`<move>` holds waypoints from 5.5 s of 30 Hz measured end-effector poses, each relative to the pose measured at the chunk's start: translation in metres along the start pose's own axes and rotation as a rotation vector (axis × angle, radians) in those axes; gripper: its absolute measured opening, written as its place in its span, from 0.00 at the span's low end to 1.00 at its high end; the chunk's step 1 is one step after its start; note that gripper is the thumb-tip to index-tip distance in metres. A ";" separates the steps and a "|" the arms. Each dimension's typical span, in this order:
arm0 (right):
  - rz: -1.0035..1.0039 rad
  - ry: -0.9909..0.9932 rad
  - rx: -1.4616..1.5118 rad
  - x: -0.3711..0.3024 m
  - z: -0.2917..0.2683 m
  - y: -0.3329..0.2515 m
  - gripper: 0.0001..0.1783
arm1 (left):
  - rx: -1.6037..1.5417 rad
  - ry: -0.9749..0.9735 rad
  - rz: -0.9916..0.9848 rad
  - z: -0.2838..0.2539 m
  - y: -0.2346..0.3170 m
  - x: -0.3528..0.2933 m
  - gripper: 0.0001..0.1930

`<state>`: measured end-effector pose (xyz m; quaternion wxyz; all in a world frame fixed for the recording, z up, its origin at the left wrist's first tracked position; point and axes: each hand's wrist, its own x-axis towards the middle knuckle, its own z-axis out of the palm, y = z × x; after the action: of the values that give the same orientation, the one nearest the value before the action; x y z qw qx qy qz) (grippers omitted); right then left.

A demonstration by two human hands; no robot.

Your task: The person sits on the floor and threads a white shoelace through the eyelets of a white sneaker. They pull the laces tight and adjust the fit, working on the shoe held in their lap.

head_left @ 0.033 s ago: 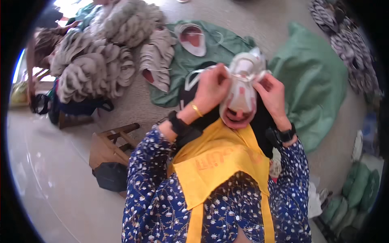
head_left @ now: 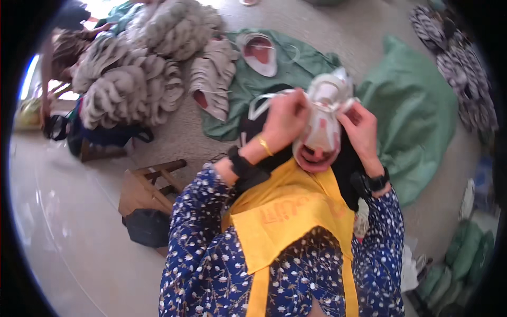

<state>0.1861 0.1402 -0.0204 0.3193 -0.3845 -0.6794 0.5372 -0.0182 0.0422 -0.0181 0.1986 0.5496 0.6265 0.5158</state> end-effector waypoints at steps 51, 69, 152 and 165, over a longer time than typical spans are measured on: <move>-0.430 -0.239 -1.092 0.003 0.009 -0.045 0.06 | 0.732 -0.242 0.187 0.010 0.023 0.001 0.17; -0.324 -0.210 -0.587 -0.006 0.045 -0.065 0.04 | 0.599 -0.219 0.126 0.004 0.021 -0.004 0.11; -0.292 -0.271 0.326 0.022 -0.057 -0.178 0.09 | -0.087 -0.372 0.143 -0.026 0.029 0.055 0.06; -0.292 -0.328 0.333 0.024 -0.040 -0.189 0.09 | -0.292 -0.531 0.133 -0.015 0.036 0.056 0.04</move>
<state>0.1742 0.1562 0.1733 0.3379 -0.1327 -0.6727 0.6447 -0.0310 0.0807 0.0364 0.3981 0.6705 0.4346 0.4507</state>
